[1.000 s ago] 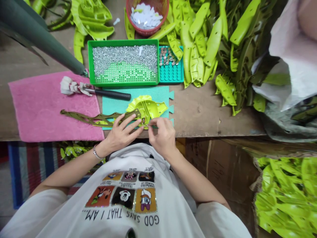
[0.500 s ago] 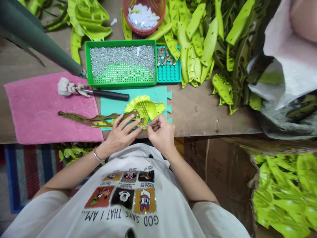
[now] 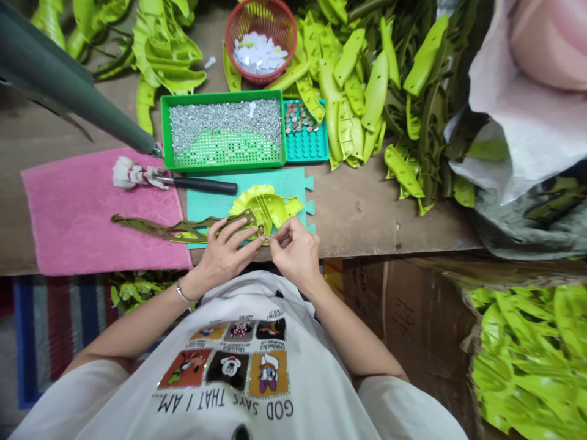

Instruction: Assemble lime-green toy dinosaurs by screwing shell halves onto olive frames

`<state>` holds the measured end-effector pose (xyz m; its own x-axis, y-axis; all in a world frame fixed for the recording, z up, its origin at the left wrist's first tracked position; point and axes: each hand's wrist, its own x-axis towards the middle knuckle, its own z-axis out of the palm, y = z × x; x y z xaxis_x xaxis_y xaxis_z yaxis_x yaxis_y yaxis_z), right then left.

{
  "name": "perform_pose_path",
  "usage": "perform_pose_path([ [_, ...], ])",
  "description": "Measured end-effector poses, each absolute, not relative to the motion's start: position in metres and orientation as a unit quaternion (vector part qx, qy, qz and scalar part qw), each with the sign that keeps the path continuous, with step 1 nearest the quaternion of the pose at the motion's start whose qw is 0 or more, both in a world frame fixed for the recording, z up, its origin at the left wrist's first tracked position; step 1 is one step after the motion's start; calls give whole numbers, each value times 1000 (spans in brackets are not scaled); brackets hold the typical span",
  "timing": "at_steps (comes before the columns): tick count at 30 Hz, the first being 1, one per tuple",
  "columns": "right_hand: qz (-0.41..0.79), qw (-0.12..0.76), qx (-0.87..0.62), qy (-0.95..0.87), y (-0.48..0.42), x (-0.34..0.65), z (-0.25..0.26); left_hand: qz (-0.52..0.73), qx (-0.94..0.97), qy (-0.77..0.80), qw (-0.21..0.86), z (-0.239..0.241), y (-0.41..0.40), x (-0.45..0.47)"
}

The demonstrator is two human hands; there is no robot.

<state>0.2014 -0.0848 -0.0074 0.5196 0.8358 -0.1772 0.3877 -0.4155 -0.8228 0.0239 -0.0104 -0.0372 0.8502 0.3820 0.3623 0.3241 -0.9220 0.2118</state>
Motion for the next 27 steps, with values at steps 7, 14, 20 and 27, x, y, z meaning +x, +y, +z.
perform_pose_path([
  [7,297,402,-771,-394,-80,202,-9,183,960,193,85,-33,-15,23],
  [14,286,382,-728,-491,-81,214,-10,193,960,201,40,-39,-22,26],
  [20,139,383,-694,-593,24,310,16,221,949,224,18,-45,-23,31],
  [27,-52,400,-810,-425,245,426,26,232,947,220,16,-50,-22,29],
])
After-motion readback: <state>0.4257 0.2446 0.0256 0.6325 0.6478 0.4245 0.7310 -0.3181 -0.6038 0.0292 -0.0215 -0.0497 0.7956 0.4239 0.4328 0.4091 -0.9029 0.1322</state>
